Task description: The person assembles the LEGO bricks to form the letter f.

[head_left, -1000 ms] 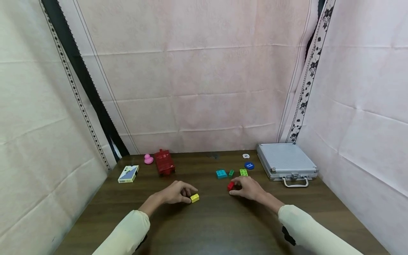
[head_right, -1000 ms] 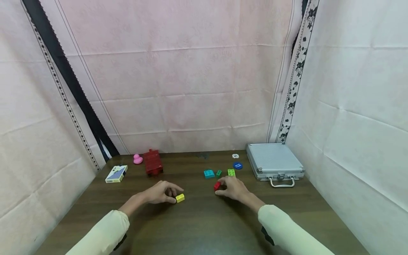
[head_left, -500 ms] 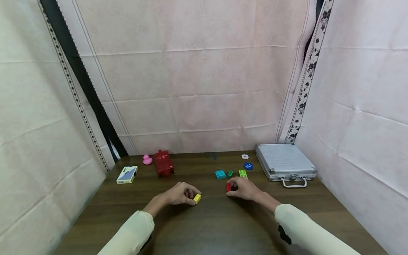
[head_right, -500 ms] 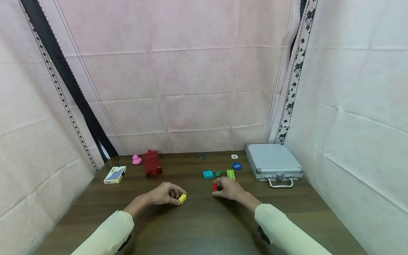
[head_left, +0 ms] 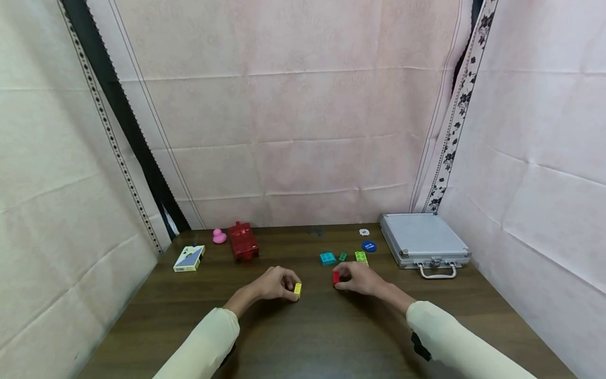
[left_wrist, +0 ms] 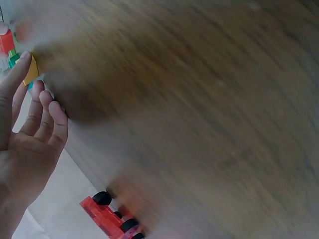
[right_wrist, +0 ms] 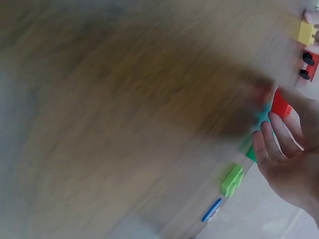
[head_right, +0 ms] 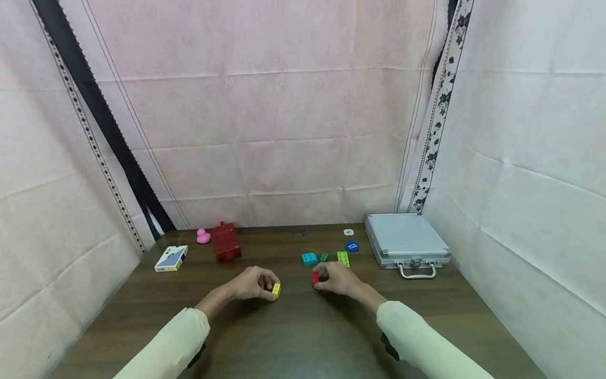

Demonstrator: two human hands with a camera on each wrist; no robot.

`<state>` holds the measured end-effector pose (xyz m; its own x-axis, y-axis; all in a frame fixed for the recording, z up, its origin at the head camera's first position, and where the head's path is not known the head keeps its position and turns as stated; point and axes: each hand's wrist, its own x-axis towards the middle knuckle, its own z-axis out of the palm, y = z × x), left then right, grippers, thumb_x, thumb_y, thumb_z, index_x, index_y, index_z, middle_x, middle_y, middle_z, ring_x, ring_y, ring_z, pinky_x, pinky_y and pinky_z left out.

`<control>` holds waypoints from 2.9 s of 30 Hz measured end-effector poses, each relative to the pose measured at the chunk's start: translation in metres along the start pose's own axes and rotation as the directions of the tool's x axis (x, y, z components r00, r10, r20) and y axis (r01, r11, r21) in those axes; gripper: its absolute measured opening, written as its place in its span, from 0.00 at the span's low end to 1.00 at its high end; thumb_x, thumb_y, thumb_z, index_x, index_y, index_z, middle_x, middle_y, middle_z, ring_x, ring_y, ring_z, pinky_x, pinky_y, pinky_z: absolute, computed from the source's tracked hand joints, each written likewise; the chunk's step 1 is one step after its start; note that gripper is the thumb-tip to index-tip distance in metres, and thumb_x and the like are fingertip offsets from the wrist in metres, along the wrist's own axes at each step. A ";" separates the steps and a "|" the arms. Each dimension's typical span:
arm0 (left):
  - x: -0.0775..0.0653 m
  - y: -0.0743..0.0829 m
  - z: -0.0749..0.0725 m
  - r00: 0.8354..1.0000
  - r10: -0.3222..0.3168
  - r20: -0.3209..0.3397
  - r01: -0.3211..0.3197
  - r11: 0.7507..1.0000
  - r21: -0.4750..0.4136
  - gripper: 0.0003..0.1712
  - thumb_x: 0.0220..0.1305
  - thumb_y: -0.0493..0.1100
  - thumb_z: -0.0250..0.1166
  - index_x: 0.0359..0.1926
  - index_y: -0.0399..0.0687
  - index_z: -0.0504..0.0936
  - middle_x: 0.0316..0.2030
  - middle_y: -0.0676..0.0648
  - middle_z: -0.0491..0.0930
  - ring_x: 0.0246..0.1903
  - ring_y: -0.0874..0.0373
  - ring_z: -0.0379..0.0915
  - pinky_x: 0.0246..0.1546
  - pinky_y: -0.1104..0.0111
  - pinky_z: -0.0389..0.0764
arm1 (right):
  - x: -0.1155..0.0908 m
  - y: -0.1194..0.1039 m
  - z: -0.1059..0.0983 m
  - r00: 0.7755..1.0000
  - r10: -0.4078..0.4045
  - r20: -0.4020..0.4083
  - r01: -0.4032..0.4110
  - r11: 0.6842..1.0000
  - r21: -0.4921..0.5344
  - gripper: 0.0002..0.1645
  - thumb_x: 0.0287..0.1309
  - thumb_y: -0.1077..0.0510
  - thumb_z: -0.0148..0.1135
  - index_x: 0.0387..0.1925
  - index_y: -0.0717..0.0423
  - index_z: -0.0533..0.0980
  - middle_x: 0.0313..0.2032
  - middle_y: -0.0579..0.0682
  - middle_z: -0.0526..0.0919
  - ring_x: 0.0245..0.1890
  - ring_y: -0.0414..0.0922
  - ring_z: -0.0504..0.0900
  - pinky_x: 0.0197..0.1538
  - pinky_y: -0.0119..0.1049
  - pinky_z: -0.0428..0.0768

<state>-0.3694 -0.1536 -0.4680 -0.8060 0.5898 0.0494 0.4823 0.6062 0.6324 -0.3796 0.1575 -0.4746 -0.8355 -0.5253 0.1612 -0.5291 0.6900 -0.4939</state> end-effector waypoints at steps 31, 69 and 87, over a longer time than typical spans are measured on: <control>0.010 -0.002 0.010 0.994 -0.086 -0.062 0.085 0.996 -0.015 0.13 0.55 0.45 0.82 0.39 0.48 0.90 0.28 0.55 0.82 0.30 0.62 0.74 0.31 0.69 0.75 | 0.036 -0.061 0.034 0.983 -0.184 0.004 0.183 0.980 0.079 0.20 0.64 0.57 0.74 0.55 0.59 0.84 0.47 0.52 0.90 0.46 0.45 0.89 0.45 0.31 0.84; 0.012 -0.005 0.007 0.994 -0.090 -0.058 0.091 0.996 0.016 0.13 0.54 0.47 0.83 0.37 0.51 0.89 0.29 0.57 0.82 0.33 0.60 0.75 0.34 0.68 0.76 | 0.037 -0.070 0.040 0.992 -0.124 0.028 0.125 0.992 -0.018 0.20 0.66 0.53 0.73 0.57 0.54 0.83 0.44 0.46 0.89 0.42 0.36 0.86 0.46 0.30 0.83; 0.008 -0.006 0.011 0.995 -0.071 -0.076 0.076 0.995 0.060 0.18 0.53 0.48 0.83 0.41 0.46 0.89 0.28 0.57 0.81 0.30 0.64 0.75 0.36 0.67 0.77 | 0.026 -0.056 0.017 0.987 -0.162 -0.018 0.162 0.987 -0.007 0.26 0.66 0.53 0.72 0.61 0.58 0.80 0.53 0.53 0.87 0.50 0.47 0.87 0.51 0.40 0.84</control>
<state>-0.3752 -0.1464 -0.4801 -0.8622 0.5027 0.0627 0.4392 0.6801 0.5870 -0.3690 0.0972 -0.4574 -0.7412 -0.6211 0.2547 -0.6585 0.5993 -0.4552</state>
